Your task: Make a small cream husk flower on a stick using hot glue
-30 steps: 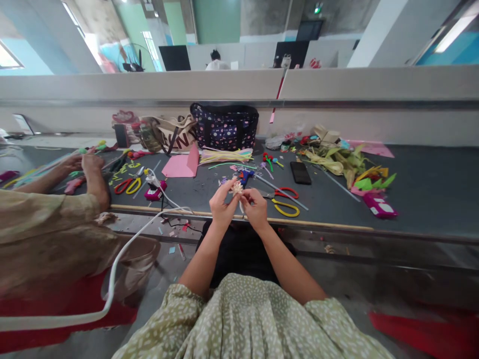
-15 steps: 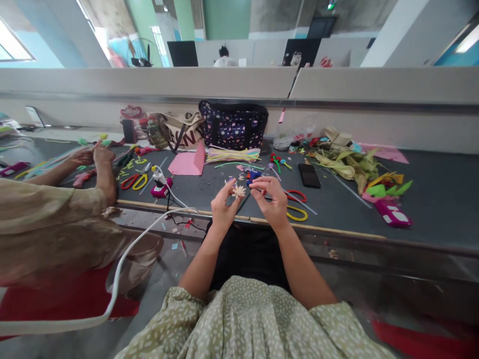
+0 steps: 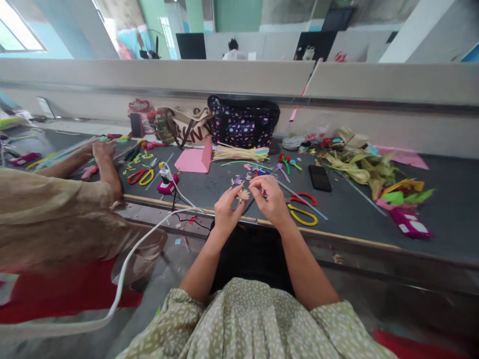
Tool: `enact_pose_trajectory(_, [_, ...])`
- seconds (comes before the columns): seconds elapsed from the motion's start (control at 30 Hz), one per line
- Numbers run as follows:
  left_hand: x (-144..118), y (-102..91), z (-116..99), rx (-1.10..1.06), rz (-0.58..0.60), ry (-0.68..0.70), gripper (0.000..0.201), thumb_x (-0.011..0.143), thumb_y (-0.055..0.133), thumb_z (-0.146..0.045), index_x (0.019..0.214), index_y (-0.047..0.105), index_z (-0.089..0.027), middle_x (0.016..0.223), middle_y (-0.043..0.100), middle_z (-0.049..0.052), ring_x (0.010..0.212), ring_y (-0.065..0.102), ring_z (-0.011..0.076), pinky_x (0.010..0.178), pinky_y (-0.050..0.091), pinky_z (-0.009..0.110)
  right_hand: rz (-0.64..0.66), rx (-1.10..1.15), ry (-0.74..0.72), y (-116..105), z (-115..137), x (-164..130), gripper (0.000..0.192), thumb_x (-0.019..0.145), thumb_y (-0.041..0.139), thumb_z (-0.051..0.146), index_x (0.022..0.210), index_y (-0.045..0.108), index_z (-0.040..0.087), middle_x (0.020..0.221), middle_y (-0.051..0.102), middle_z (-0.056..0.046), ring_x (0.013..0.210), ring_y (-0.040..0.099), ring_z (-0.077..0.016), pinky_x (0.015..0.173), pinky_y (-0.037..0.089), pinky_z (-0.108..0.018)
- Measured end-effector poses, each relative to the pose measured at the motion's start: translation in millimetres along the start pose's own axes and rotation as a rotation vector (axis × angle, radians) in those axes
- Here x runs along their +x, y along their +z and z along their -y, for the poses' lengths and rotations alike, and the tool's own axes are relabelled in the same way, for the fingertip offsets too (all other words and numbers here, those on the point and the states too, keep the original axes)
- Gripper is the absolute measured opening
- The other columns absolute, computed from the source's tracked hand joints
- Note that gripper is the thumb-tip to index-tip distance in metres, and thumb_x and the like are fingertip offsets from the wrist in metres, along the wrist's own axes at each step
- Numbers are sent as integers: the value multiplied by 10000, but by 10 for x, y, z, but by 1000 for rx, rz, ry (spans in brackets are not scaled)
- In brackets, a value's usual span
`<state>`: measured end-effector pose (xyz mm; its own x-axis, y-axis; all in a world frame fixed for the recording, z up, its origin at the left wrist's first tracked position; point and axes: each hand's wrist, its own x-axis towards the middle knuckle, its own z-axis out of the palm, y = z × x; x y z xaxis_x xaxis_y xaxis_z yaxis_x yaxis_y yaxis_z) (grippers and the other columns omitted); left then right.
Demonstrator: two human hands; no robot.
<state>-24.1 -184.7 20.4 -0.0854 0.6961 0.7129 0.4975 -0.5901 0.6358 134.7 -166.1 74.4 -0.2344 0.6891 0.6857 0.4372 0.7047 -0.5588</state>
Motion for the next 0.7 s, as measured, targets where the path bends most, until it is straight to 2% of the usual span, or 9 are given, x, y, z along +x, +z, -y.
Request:
enact_pose_trajectory(0.17, [12, -72, 22, -3, -66, -71, 378, 843, 663, -277, 1217, 665, -224, 1055, 742, 69, 881, 692, 175, 871, 540, 301, -230, 115, 239, 77, -20, -41, 201, 970, 474, 361, 869, 576, 221, 793, 609, -8, 746, 563, -165, 729, 452, -310])
enact_pose_trajectory(0.27, [20, -136, 47, -27, -105, -116, 386, 834, 678, -288, 1215, 665, -225, 989, 742, 51, 817, 679, 161, 825, 539, 280, -224, 171, 295, 134, -20, -70, 303, 977, 461, 383, 742, 562, 220, 666, 566, 15, 648, 541, -149, 670, 437, -297])
enact_pose_trajectory(0.33, [21, -175, 54, -26, -105, -123, 391, 831, 681, -289, 1217, 664, -229, 968, 740, 44, 804, 674, 158, 815, 536, 276, -167, 147, 229, 160, 3, -67, 270, 960, 503, 362, 746, 593, 223, 718, 598, 2, 689, 560, -159, 685, 447, -307])
enact_pose_trajectory(0.43, [14, -220, 55, 6, -75, -104, 389, 840, 667, -276, 1226, 658, -232, 989, 740, 46, 814, 673, 154, 816, 534, 273, -74, 83, 57, 162, 52, -13, 84, 910, 584, 278, 931, 660, 249, 931, 639, -33, 913, 594, -202, 807, 475, -349])
enact_pose_trajectory(0.5, [3, -239, 57, 31, -54, -84, 390, 850, 651, -262, 1239, 647, -231, 1007, 741, 50, 829, 678, 153, 821, 534, 273, -7, 47, -30, 147, 74, 41, 120, 893, 598, 232, 979, 675, 265, 983, 626, -42, 1006, 579, -218, 897, 467, -388])
enact_pose_trajectory(0.7, [-31, -272, 61, 97, -15, 6, 402, 869, 626, -220, 1270, 621, -232, 1066, 740, 68, 919, 697, 171, 880, 537, 298, 137, -33, -116, 145, 74, 139, 143, 854, 597, 171, 936, 680, 253, 994, 604, -53, 1004, 556, -225, 917, 456, -419])
